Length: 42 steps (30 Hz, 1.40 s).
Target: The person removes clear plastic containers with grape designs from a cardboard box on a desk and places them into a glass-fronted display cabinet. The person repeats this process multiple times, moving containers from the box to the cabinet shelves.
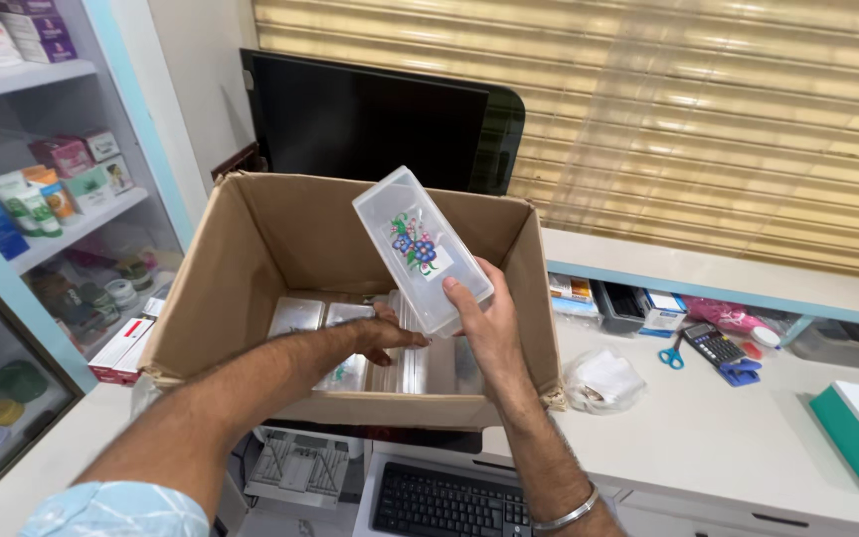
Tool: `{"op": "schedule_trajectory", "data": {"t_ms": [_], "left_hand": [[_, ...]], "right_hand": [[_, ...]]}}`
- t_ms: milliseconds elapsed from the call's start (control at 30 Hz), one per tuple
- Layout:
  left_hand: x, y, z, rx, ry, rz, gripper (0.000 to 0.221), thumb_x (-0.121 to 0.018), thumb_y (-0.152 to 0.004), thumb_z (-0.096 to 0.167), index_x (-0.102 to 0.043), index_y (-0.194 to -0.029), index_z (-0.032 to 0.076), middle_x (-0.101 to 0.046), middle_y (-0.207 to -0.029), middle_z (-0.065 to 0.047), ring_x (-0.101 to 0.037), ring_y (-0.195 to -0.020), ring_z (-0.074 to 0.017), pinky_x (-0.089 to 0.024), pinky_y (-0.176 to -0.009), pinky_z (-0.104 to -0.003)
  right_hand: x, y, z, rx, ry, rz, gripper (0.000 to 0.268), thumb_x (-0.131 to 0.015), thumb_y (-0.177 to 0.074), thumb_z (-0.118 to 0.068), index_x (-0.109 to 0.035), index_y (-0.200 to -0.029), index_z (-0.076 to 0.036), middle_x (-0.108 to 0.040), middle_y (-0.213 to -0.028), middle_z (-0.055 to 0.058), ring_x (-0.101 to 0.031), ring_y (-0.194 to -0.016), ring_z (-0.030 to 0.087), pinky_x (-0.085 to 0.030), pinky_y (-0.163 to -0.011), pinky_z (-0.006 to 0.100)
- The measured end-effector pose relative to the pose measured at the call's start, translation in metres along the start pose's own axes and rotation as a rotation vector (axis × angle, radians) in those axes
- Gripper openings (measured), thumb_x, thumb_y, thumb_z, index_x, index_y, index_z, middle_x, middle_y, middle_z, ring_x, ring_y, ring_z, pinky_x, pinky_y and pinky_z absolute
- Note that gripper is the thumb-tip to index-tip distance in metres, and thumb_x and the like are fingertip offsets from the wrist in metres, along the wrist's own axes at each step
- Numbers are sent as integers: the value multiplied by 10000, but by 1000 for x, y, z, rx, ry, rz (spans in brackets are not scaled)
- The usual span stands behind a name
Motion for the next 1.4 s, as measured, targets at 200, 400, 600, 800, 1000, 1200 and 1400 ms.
{"op": "schedule_trajectory", "data": {"t_ms": [200,400,600,800,1000,1200,1400], "left_hand": [[-9,3,-11,108,-226,-172,1090,-747,-718,724,-393,-1576,154,-407,-1586,-233,-462,-1399,-398,-469,-1052,-517],[-17,5,-17,14,37,-162,1258,-843,-693,583,-132,-1598,76,-374,-1565,-295,-422,-1408,-502,-448,-1112,-580],[-12,11,13,-55,154,-19,1155,-678,-706,689,-174,-1585,134,-441,-1528,-239,-506,-1348,-422,-474,-1071,-601],[22,14,21,-120,228,-83,1076,-477,-709,838,-386,-1561,187,-571,-1470,-159,-574,-1289,-303,-475,-1018,-627],[66,61,25,-172,339,-75,864,-474,-827,666,-460,-1518,148,-626,-1420,-204,-603,-1347,-355,-482,-1051,-630],[107,129,26,-387,610,79,834,-364,-864,628,-454,-1529,132,-601,-1454,-176,-580,-1358,-339,-458,-1067,-591],[113,164,23,-577,897,265,883,-366,-882,628,-384,-1550,51,-574,-1434,-207,-580,-1316,-327,-467,-1019,-577]], "right_hand": [[0,2,1,-4,-48,-45,758,-664,-870,-454,-427,-1453,-31,-626,-1260,185,-680,-1116,213,-640,-784,359],[-1,9,3,-44,10,-42,783,-654,-854,-495,-441,-1459,-46,-627,-1244,188,-672,-1122,229,-627,-806,398],[1,7,0,-6,2,-49,764,-654,-860,-480,-446,-1447,-37,-629,-1229,178,-683,-1111,225,-651,-765,364],[11,-6,6,38,-86,-21,735,-654,-859,-461,-485,-1416,-14,-656,-1174,171,-695,-1001,218,-617,-687,334],[19,-35,18,142,-90,21,757,-646,-878,-506,-497,-1363,56,-673,-1054,209,-735,-823,193,-642,-615,291],[10,-78,19,255,-249,135,743,-665,-868,-482,-475,-1344,56,-663,-1045,150,-725,-764,143,-616,-542,249],[6,-104,22,265,-204,258,708,-681,-903,-486,-539,-1326,63,-659,-986,140,-654,-693,112,-510,-475,215]]}}
Point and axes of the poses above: each hand's wrist, its own y-axis away from the middle knuckle, its own x-axis out of the back of the hand, z = x × y, the point moved 2 cm from there along -y, towards the middle knuckle
